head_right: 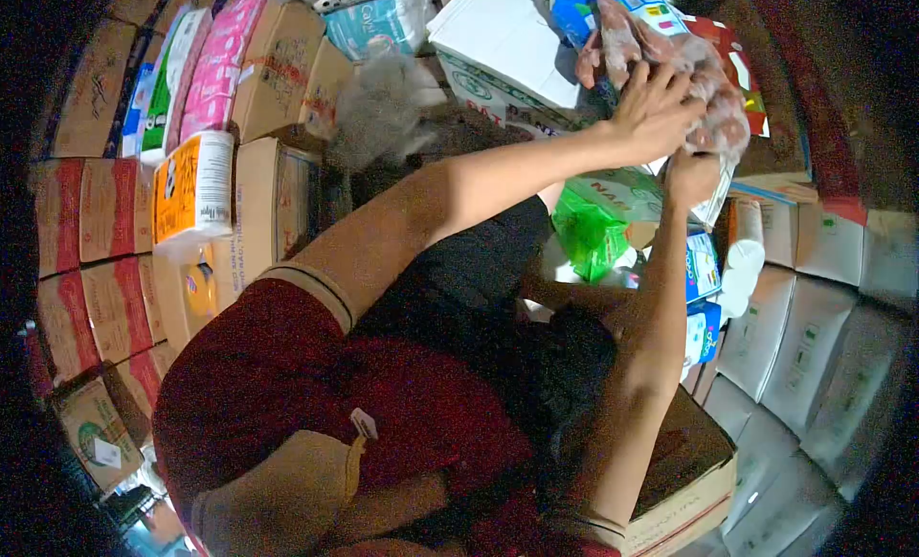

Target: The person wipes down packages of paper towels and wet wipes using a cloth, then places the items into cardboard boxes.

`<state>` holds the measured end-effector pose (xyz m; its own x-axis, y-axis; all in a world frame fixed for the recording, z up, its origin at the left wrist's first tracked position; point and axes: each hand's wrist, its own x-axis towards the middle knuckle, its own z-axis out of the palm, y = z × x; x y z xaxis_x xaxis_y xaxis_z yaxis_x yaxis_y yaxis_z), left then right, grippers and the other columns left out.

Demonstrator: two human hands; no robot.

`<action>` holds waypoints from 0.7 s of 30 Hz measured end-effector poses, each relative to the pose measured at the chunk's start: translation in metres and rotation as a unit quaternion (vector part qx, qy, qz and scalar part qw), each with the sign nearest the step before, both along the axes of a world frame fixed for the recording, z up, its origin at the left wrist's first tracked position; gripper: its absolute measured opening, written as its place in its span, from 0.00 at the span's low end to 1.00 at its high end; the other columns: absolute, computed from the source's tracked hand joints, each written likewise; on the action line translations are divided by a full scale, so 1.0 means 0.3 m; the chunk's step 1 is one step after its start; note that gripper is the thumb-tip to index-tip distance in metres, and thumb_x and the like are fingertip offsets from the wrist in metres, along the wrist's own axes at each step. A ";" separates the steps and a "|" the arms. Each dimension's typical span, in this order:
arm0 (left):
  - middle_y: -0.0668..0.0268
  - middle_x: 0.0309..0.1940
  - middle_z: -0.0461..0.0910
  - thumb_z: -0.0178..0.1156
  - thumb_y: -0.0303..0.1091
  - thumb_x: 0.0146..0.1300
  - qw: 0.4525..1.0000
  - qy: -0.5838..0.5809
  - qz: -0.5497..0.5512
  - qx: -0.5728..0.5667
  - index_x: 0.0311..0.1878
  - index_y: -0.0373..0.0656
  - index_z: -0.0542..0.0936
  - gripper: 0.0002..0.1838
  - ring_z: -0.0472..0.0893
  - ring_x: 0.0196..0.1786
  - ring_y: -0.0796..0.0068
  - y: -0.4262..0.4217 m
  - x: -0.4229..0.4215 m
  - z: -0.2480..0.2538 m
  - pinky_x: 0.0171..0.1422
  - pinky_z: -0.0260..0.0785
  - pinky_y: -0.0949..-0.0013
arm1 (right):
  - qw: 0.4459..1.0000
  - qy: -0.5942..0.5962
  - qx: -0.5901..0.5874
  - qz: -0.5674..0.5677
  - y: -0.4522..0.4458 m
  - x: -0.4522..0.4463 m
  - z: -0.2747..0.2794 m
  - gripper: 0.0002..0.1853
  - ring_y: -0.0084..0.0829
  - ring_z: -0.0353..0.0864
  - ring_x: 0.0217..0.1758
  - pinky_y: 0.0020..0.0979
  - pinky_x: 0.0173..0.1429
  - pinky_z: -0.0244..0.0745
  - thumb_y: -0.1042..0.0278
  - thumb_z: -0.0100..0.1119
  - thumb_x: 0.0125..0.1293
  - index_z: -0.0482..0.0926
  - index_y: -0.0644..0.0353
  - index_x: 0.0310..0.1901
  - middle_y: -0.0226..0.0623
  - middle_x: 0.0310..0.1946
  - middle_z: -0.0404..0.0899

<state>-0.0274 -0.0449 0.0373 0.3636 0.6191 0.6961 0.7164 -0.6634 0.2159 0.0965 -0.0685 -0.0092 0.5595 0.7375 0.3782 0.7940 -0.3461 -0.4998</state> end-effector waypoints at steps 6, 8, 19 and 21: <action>0.60 0.44 0.77 0.65 0.40 0.47 0.946 -0.245 -0.208 -0.045 0.43 0.41 0.77 0.20 0.75 0.47 0.62 0.085 -0.289 0.151 0.52 0.65 0.61 | 0.999 -0.047 0.015 -0.001 0.011 0.045 -0.039 0.17 0.53 0.77 0.36 0.43 0.42 0.70 0.66 0.61 0.43 0.77 0.68 0.34 0.54 0.32 0.78; 0.59 0.31 0.76 0.64 0.35 0.47 0.894 -0.423 -0.148 -0.006 0.34 0.43 0.79 0.11 0.76 0.38 0.62 0.155 -0.494 0.116 0.46 0.67 0.61 | 0.997 -0.023 0.067 0.024 0.001 0.033 -0.031 0.15 0.52 0.77 0.33 0.42 0.40 0.70 0.72 0.59 0.39 0.77 0.69 0.32 0.53 0.28 0.78; 0.50 0.59 0.65 0.58 0.49 0.49 0.721 0.291 0.184 -0.602 0.55 0.45 0.72 0.30 0.65 0.62 0.53 -0.165 -1.631 -1.339 0.66 0.55 0.55 | 0.994 0.021 0.080 0.067 -0.023 0.090 -0.074 0.19 0.42 0.78 0.38 0.37 0.43 0.70 0.71 0.59 0.49 0.74 0.73 0.42 0.52 0.37 0.79; 0.46 0.57 0.66 0.58 0.50 0.48 0.718 0.212 0.287 -0.598 0.54 0.37 0.72 0.33 0.68 0.58 0.50 -0.287 -1.596 -1.434 0.64 0.57 0.54 | 0.991 0.020 0.092 0.100 -0.029 0.082 -0.063 0.25 0.39 0.72 0.49 0.37 0.55 0.64 0.66 0.59 0.52 0.69 0.72 0.50 0.51 0.49 0.73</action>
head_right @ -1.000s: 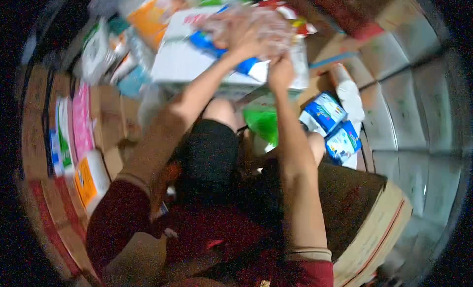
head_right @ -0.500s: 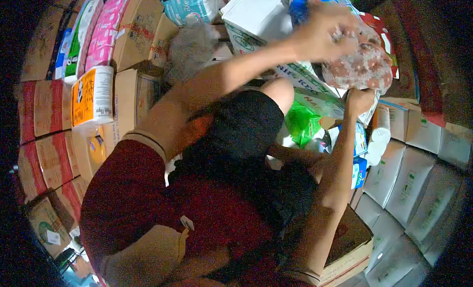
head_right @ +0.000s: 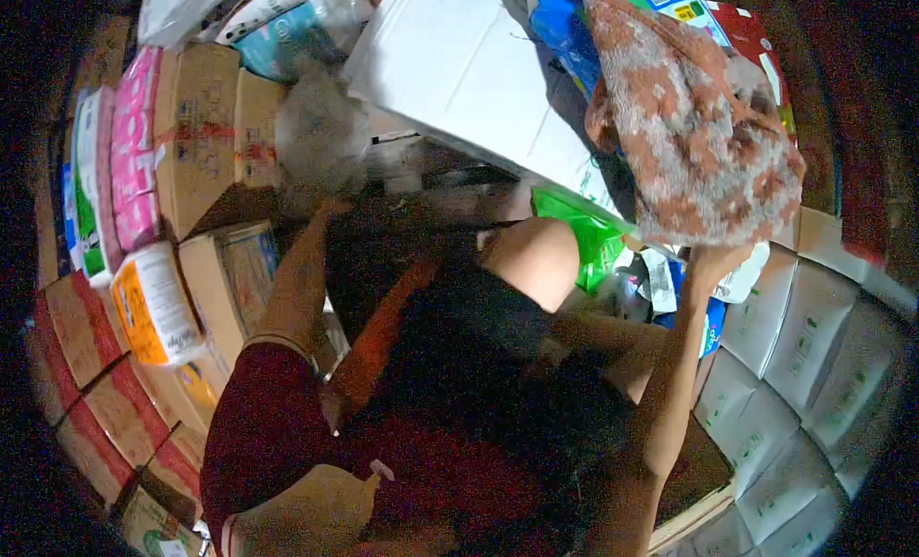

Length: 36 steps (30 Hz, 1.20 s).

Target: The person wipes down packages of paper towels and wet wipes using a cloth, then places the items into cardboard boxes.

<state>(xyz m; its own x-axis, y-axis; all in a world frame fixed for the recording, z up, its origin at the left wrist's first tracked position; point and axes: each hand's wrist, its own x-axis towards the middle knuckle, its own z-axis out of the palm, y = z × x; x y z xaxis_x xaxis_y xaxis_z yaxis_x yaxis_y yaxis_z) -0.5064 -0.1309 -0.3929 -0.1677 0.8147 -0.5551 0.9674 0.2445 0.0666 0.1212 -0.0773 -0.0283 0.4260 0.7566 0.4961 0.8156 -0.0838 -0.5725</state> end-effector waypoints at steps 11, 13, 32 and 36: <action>0.50 0.45 0.73 0.63 0.39 0.49 0.895 -0.161 0.154 0.388 0.48 0.30 0.71 0.27 0.73 0.50 0.56 0.323 0.009 0.228 0.53 0.65 0.57 | 0.996 -0.047 -0.023 0.067 -0.027 0.096 -0.055 0.35 0.41 0.68 0.55 0.37 0.61 0.60 0.65 0.60 0.54 0.56 0.71 0.60 0.51 0.55 0.66; 0.51 0.40 0.76 0.63 0.36 0.49 0.901 -0.165 0.082 0.393 0.47 0.29 0.72 0.25 0.74 0.47 0.59 0.425 -0.002 0.519 0.50 0.67 0.59 | 0.999 0.042 -0.034 0.009 -0.015 0.128 -0.093 0.30 0.40 0.72 0.49 0.37 0.56 0.64 0.67 0.59 0.54 0.62 0.72 0.56 0.51 0.49 0.72; 0.60 0.53 0.73 0.44 0.39 0.66 0.574 -0.558 0.389 0.456 0.54 0.39 0.71 0.19 0.72 0.56 0.65 0.242 -0.366 1.719 0.61 0.63 0.62 | 0.987 -0.017 -0.125 -0.103 0.008 -0.081 0.068 0.14 0.53 0.77 0.36 0.44 0.42 0.70 0.65 0.60 0.45 0.76 0.65 0.32 0.53 0.29 0.78; 0.59 0.51 0.74 0.45 0.37 0.65 0.575 -0.617 0.364 0.395 0.53 0.39 0.72 0.18 0.73 0.54 0.65 0.242 -0.403 1.821 0.60 0.65 0.62 | 0.990 -0.016 -0.109 -0.087 0.002 -0.083 0.075 0.15 0.53 0.76 0.37 0.44 0.43 0.69 0.65 0.59 0.44 0.76 0.64 0.34 0.53 0.30 0.78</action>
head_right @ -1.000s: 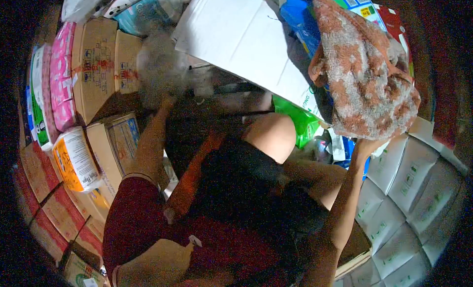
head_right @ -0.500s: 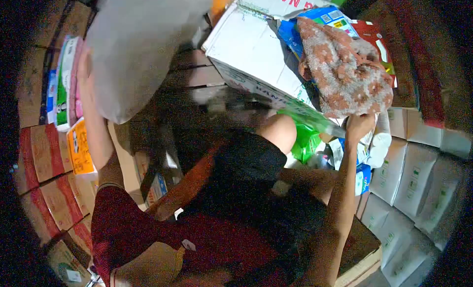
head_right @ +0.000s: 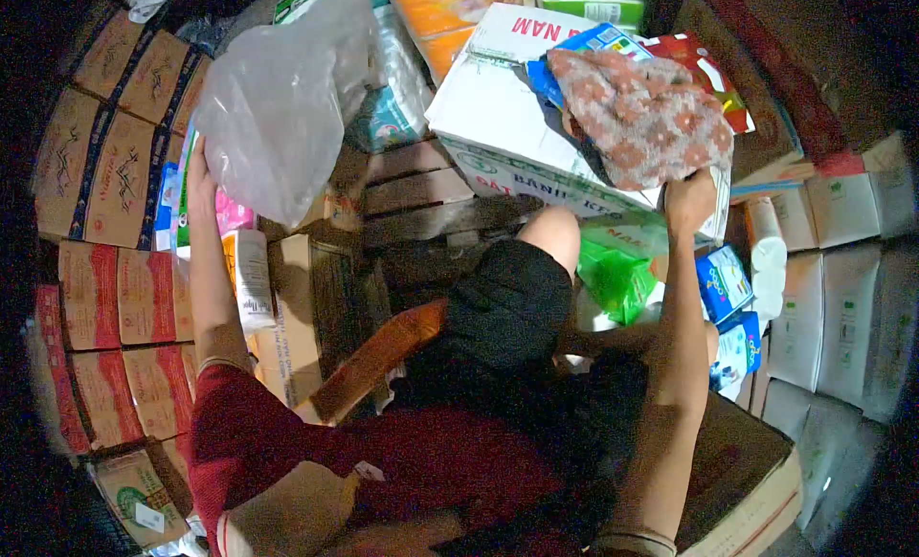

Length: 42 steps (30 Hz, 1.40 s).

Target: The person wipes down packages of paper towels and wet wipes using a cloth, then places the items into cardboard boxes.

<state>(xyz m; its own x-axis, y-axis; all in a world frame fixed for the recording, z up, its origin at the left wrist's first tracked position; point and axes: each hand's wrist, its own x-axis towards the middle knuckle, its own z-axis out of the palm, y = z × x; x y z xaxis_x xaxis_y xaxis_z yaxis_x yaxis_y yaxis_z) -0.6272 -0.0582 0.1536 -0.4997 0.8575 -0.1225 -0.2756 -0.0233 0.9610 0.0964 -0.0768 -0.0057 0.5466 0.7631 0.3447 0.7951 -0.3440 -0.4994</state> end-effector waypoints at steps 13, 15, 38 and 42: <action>0.56 0.35 0.78 0.44 0.26 0.59 0.984 -0.066 -0.165 0.023 0.37 0.32 0.75 0.11 0.80 0.35 0.63 0.126 -0.122 0.069 0.41 0.77 0.63 | 1.000 -0.004 0.014 0.005 -0.002 -0.008 0.007 0.14 0.54 0.77 0.36 0.46 0.42 0.70 0.66 0.56 0.45 0.76 0.64 0.34 0.54 0.30 0.78; 0.56 0.36 0.78 0.45 0.27 0.60 0.993 -0.052 -0.106 0.012 0.38 0.34 0.75 0.10 0.79 0.37 0.63 0.159 -0.161 0.022 0.43 0.76 0.61 | 1.000 0.000 0.019 0.007 -0.006 -0.017 0.021 0.14 0.54 0.77 0.36 0.46 0.42 0.70 0.65 0.56 0.46 0.76 0.64 0.34 0.54 0.30 0.78; 0.53 0.55 0.68 0.62 0.42 0.51 0.879 0.445 -0.134 0.104 0.62 0.36 0.59 0.38 0.67 0.58 0.63 0.353 1.015 -0.036 0.63 0.58 0.65 | 0.999 0.037 -0.020 -0.023 -0.009 -0.033 0.039 0.11 0.51 0.76 0.38 0.44 0.44 0.70 0.72 0.56 0.41 0.73 0.66 0.30 0.54 0.31 0.76; 0.50 0.60 0.59 0.63 0.58 0.46 0.738 0.515 -0.385 0.205 0.62 0.43 0.61 0.43 0.59 0.62 0.56 0.284 1.565 -0.116 0.63 0.54 0.55 | 0.998 0.039 0.050 -0.018 -0.006 -0.019 0.014 0.11 0.52 0.75 0.38 0.46 0.43 0.68 0.72 0.54 0.46 0.72 0.65 0.33 0.53 0.30 0.76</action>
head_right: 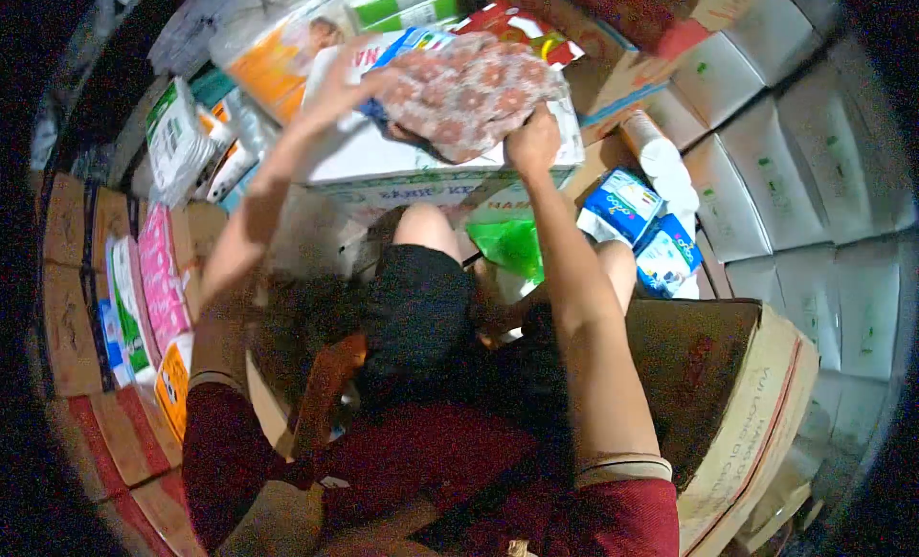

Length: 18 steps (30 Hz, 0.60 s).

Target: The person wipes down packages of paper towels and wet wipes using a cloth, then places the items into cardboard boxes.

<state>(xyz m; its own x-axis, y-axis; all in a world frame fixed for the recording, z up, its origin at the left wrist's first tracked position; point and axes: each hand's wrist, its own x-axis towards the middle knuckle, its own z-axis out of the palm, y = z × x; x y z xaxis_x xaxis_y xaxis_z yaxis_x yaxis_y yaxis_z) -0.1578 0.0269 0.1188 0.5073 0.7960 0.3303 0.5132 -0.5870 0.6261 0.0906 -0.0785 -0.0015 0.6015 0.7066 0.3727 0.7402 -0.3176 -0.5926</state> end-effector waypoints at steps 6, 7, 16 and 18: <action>0.49 0.66 0.49 0.60 0.61 0.44 0.972 0.187 0.034 0.138 0.65 0.55 0.60 0.44 0.43 0.68 0.40 -0.084 0.446 -0.204 0.63 0.31 0.31 | 0.986 0.063 0.149 -0.039 0.003 -0.011 0.018 0.13 0.56 0.73 0.39 0.48 0.43 0.66 0.74 0.48 0.54 0.66 0.66 0.42 0.58 0.35 0.74; 0.50 0.66 0.51 0.60 0.59 0.46 0.974 0.185 0.025 0.130 0.64 0.55 0.61 0.41 0.43 0.68 0.42 -0.044 0.459 -0.216 0.63 0.32 0.31 | 0.989 0.072 0.124 -0.041 0.004 -0.006 0.020 0.12 0.56 0.73 0.38 0.48 0.43 0.67 0.74 0.47 0.55 0.67 0.66 0.42 0.58 0.35 0.74; 0.51 0.49 0.74 0.58 0.48 0.48 0.975 0.062 0.119 0.175 0.54 0.42 0.71 0.30 0.74 0.50 0.49 0.427 0.174 -0.326 0.54 0.66 0.51 | 0.988 0.106 0.113 -0.017 -0.010 -0.012 0.045 0.11 0.50 0.76 0.36 0.46 0.41 0.69 0.73 0.49 0.55 0.72 0.62 0.40 0.52 0.32 0.77; 0.49 0.50 0.73 0.61 0.53 0.47 0.959 0.117 0.257 -0.033 0.55 0.41 0.70 0.34 0.74 0.51 0.49 0.492 0.053 -0.322 0.55 0.66 0.53 | 0.988 0.110 0.110 -0.020 -0.016 -0.016 0.052 0.10 0.50 0.77 0.36 0.46 0.41 0.69 0.72 0.50 0.54 0.73 0.62 0.39 0.52 0.32 0.77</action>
